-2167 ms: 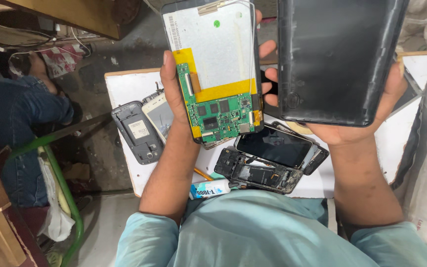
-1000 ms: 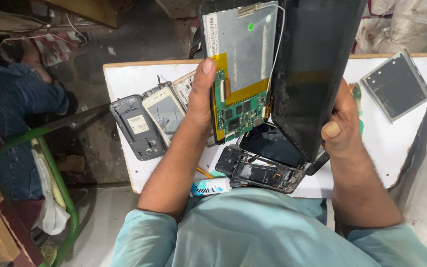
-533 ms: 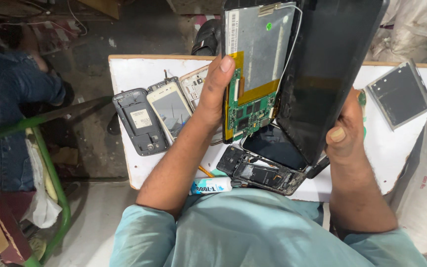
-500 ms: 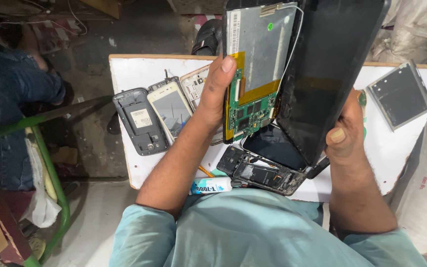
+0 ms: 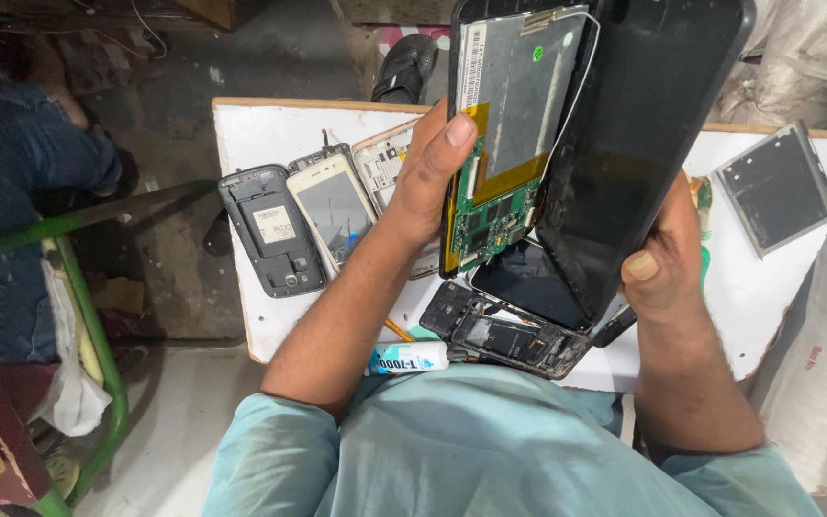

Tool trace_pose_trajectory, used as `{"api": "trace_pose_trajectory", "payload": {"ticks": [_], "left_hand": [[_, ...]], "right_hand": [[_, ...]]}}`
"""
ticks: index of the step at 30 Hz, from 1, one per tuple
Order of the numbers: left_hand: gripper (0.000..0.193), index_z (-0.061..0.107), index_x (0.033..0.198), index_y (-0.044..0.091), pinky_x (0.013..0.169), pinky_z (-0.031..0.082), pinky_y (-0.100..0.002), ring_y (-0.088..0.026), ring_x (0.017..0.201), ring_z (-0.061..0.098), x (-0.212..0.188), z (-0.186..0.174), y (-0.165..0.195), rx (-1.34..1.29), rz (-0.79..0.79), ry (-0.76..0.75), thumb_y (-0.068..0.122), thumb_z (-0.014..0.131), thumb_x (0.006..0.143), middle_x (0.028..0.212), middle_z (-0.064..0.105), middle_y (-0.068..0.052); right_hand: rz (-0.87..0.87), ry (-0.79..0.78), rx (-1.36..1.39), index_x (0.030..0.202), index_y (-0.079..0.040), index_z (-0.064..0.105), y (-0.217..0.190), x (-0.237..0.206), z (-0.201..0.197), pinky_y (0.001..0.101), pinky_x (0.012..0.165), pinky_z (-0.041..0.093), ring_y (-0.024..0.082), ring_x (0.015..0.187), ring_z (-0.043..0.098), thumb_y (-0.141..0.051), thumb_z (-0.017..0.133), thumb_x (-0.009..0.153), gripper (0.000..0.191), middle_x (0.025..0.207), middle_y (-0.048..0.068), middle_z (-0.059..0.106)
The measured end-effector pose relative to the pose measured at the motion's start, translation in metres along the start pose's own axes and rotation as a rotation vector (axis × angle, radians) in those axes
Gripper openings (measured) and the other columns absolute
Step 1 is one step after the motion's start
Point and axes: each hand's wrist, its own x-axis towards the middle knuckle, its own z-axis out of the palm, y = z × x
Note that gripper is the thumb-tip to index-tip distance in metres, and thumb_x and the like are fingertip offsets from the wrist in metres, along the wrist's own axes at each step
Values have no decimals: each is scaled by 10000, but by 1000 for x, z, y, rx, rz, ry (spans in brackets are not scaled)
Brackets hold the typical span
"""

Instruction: The person disassembles a black tablet, removes the back cover, and inspects the internal components. They then reassemble the tablet, using a screwdriver to secure the back cover.

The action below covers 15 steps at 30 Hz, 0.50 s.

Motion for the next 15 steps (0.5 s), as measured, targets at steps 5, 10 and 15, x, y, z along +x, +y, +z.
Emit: {"api": "trace_pose_trajectory", "payload": {"ticks": [5,10,15], "left_hand": [[807,503,1494,-26,1070,527,-392,-253,1204,644,2,-1,0,20,20,-10,589,623,985,1310,643,-195],[812,503,1494,-24,1072,528,-390,-251,1207,645,2,-1,1,34,31,-18,596,621,984,1310,644,-191],[793,484,1465,-29,1085,514,-370,-239,1223,628,0,-1,2,58,36,-27,598,610,996,1329,634,-178]], "right_hand": [[-12,3,-17,1519,60,370,0,0,-1,300,1156,476,159,1292,573,-728,795,844,1122,1411,102,557],[-10,2,-9,1571,46,362,-2,1,0,298,1133,482,159,1279,576,-733,802,832,1160,1407,104,556],[22,22,-21,1570,47,357,-6,0,5,294,1086,493,160,1244,586,-736,806,811,1179,1384,107,563]]}}
